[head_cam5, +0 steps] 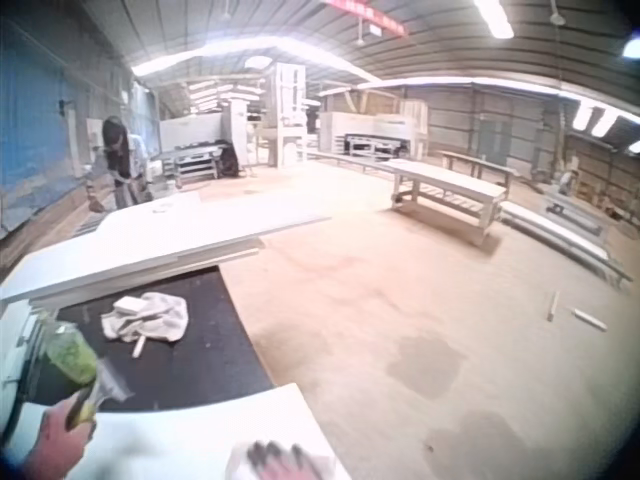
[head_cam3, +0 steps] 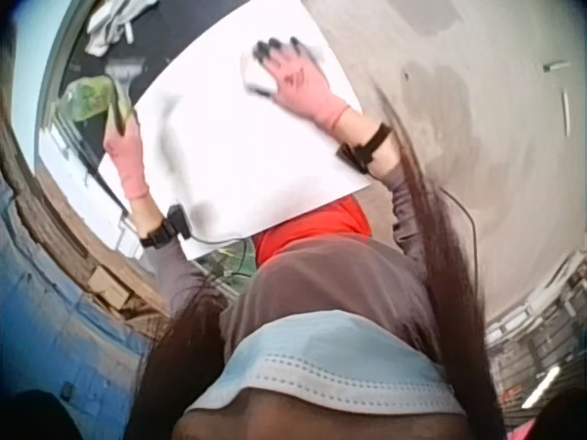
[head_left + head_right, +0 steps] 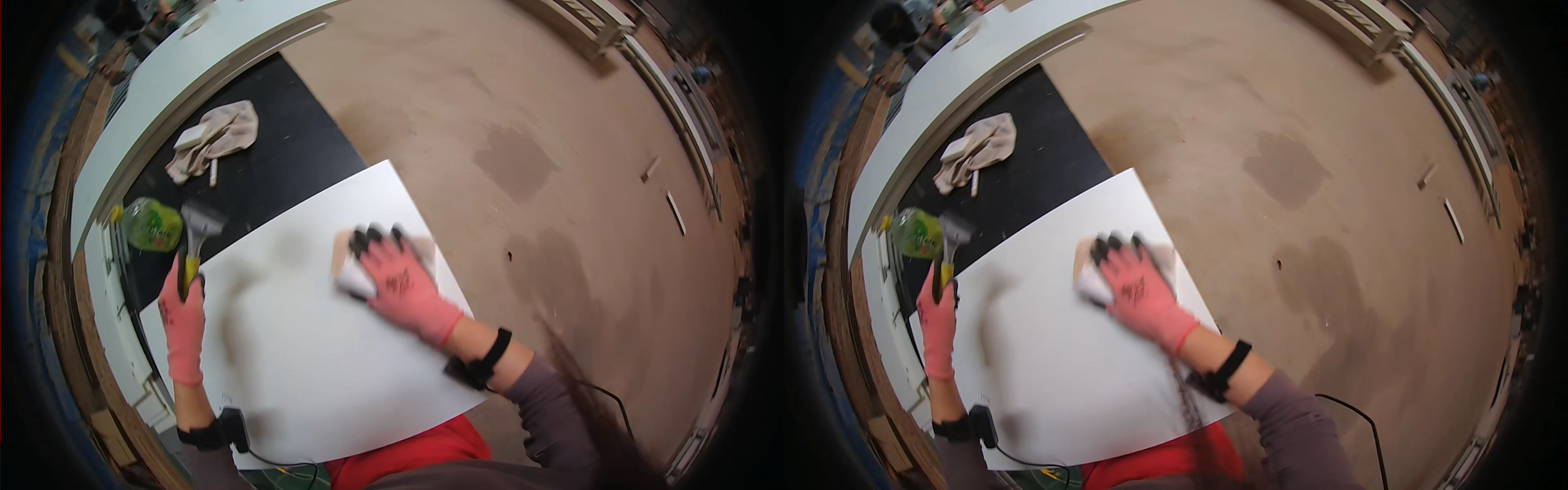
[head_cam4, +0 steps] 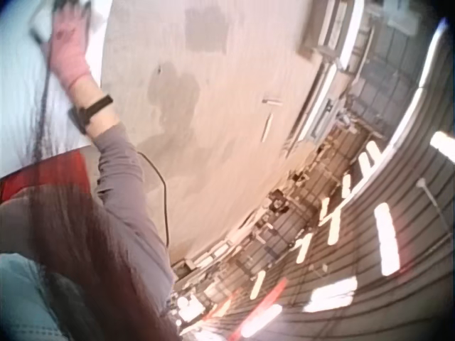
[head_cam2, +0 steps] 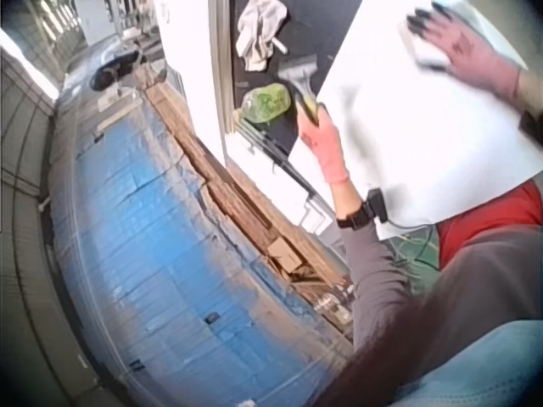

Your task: Cleaning a white furniture panel with a cloth and a scraper in a workshop.

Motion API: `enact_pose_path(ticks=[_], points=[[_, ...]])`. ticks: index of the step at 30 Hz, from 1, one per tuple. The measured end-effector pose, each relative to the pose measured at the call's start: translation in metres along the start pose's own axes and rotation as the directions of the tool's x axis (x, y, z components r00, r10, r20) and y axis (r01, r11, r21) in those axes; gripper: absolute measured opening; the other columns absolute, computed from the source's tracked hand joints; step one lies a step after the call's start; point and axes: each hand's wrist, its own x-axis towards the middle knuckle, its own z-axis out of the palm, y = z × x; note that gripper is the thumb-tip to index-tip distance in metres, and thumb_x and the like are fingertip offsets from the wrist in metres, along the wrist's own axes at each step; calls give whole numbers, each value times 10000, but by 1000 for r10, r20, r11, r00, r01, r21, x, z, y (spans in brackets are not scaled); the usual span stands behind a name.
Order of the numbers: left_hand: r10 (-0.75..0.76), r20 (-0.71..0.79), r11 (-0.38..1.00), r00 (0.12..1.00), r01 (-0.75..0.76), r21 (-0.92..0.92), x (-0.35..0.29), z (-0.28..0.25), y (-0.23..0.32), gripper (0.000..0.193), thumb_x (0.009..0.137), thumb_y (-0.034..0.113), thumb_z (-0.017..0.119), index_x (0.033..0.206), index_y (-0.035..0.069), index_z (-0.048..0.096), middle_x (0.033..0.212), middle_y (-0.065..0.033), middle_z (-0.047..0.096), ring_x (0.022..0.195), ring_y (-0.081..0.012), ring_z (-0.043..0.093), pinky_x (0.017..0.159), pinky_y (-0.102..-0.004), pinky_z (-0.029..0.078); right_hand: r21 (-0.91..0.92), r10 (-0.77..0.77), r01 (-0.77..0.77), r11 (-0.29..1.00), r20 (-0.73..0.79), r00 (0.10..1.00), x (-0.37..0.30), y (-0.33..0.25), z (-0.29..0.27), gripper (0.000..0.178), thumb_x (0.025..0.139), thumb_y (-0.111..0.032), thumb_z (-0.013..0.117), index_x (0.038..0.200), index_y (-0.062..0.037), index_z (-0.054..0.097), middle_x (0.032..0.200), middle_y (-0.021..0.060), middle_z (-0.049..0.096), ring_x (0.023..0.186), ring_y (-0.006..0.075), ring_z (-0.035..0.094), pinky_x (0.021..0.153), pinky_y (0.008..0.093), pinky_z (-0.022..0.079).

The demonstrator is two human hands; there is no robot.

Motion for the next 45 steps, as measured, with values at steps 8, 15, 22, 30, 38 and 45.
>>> enact_pose_path(ticks=[8, 15, 22, 30, 38, 45], points=[[-512, -119, 858, 851, 514, -15, -144, -98, -157, 416, 835, 33, 545, 1245, -16, 497, 1006, -130, 621, 842, -191, 583, 770, -299, 463, -184, 311, -357, 916, -234, 921, 102, 42, 25, 638, 798, -362, 596, 1303, -13, 424, 1352, 161, 419, 1293, 290, 331, 1105, 471, 159], [-545, -296, 835, 784, 538, -111, -184, -147, -260, 390, 839, 45, 541, 1223, -16, 509, 1023, -139, 599, 820, -192, 577, 724, -300, 478, -238, 396, -437, 867, -202, 896, 119, -18, 54, 639, 812, -334, 591, 1308, 21, 401, 1358, 181, 415, 1284, 315, 349, 1092, 476, 185], [-520, -316, 849, 793, 519, -94, -176, -193, -354, 428, 848, 61, 541, 1258, -34, 466, 1105, -152, 582, 931, -221, 571, 810, -319, 460, -14, 130, -134, 991, -160, 978, 176, -233, 118, 633, 780, -333, 599, 1273, 23, 425, 1286, 205, 446, 1230, 345, 375, 1102, 435, 178], [-506, -364, 858, 782, 501, -116, -234, -254, -445, 435, 866, 15, 467, 1298, -22, 439, 1138, -130, 567, 1004, -213, 546, 885, -304, 416, 137, -253, 237, 962, 121, 960, 277, -499, 203, 616, 762, -389, 626, 1219, -2, 480, 1330, 168, 427, 1290, 304, 325, 1109, 449, 162], [-474, -248, 880, 845, 447, -159, -176, -264, -438, 495, 779, -28, 501, 1272, -45, 460, 1212, -178, 533, 1090, -256, 521, 951, -334, 389, 525, -587, 514, 678, -33, 809, 148, -539, 206, 683, 719, -259, 673, 1255, 71, 408, 1339, 255, 378, 1316, 363, 290, 1122, 481, 155], [93, 94, 992, 991, -100, 73, -75, -200, -396, 424, 739, 59, 635, 1154, 16, 557, 1038, -161, 571, 956, -337, 554, 850, -374, 446, 112, 156, -131, 985, -259, 953, 149, -355, 138, 606, 842, -381, 598, 1243, 50, 454, 1242, 208, 498, 1174, 356, 436, 1074, 437, 249]])
